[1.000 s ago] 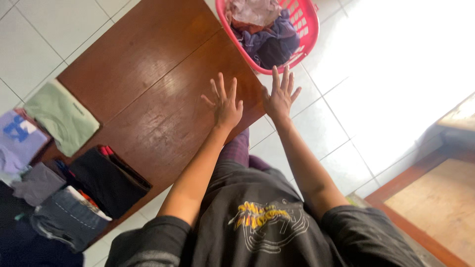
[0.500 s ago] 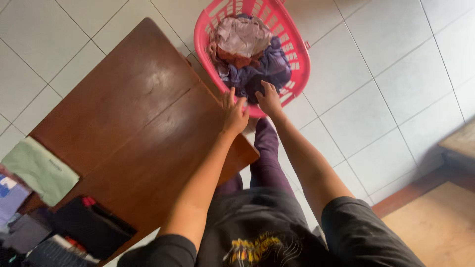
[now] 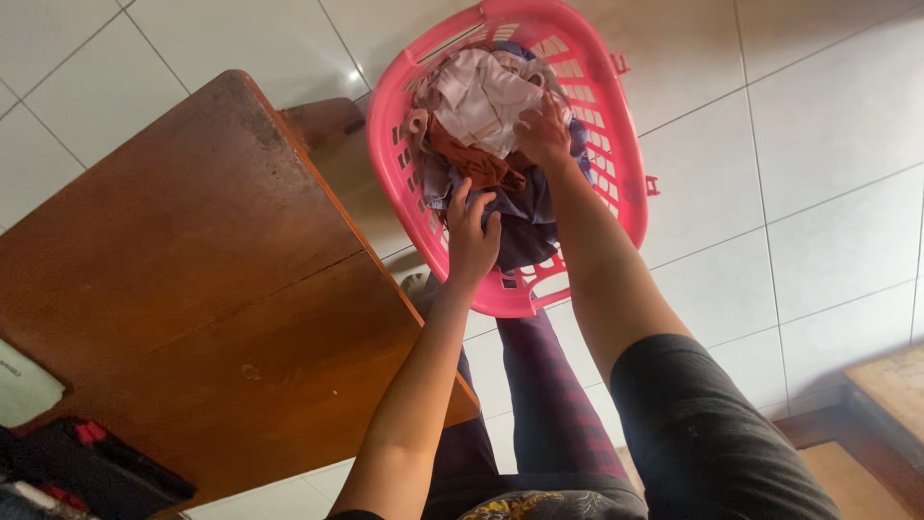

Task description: The person folds various garments including shirts, pants, and underwear on a wooden table. They pick each item from a red laundry basket, fold it neatly, and place it in a growing stack on the table.

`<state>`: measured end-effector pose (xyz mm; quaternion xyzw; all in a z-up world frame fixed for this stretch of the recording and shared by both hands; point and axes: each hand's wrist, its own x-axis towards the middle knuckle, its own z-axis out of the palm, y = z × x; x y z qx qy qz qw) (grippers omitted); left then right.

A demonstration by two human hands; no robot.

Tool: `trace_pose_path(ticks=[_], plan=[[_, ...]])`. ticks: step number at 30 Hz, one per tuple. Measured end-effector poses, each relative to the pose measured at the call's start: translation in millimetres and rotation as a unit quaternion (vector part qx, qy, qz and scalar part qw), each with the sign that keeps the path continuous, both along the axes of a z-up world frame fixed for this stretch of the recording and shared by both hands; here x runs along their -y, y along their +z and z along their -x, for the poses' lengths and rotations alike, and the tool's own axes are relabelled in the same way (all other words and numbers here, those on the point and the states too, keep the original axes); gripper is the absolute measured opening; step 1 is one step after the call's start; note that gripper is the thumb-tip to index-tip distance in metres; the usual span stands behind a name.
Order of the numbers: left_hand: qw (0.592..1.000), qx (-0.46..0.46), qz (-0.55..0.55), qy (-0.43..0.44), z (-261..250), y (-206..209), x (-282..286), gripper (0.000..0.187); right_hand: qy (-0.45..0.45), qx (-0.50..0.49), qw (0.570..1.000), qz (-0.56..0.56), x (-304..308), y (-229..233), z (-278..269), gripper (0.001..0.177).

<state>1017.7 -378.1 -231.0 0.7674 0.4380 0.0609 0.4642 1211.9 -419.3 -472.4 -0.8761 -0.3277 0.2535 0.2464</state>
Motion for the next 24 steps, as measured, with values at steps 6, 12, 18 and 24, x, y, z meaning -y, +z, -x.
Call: trace_pose_path(ticks=[6, 12, 18, 24], plan=[[0.999, 0.023, -0.008, 0.023, 9, -3, -2, 0.036, 0.204, -0.041, 0.972, -0.113, -10, 72, 22, 0.02], [0.996, 0.047, 0.034, 0.073, 23, 7, 3, 0.082, 0.05, -0.364, 0.892, -0.265, 22, 300, 84, 0.027], [0.912, 0.245, 0.259, 0.201, 67, 82, 6, 0.035, 0.017, -0.346, 0.87, -0.351, 57, 461, 97, 0.048], [0.696, 0.337, 0.576, 0.264, 119, 226, -29, 0.044, 0.079, -0.281, 0.903, -0.316, 77, 520, 131, 0.082]])
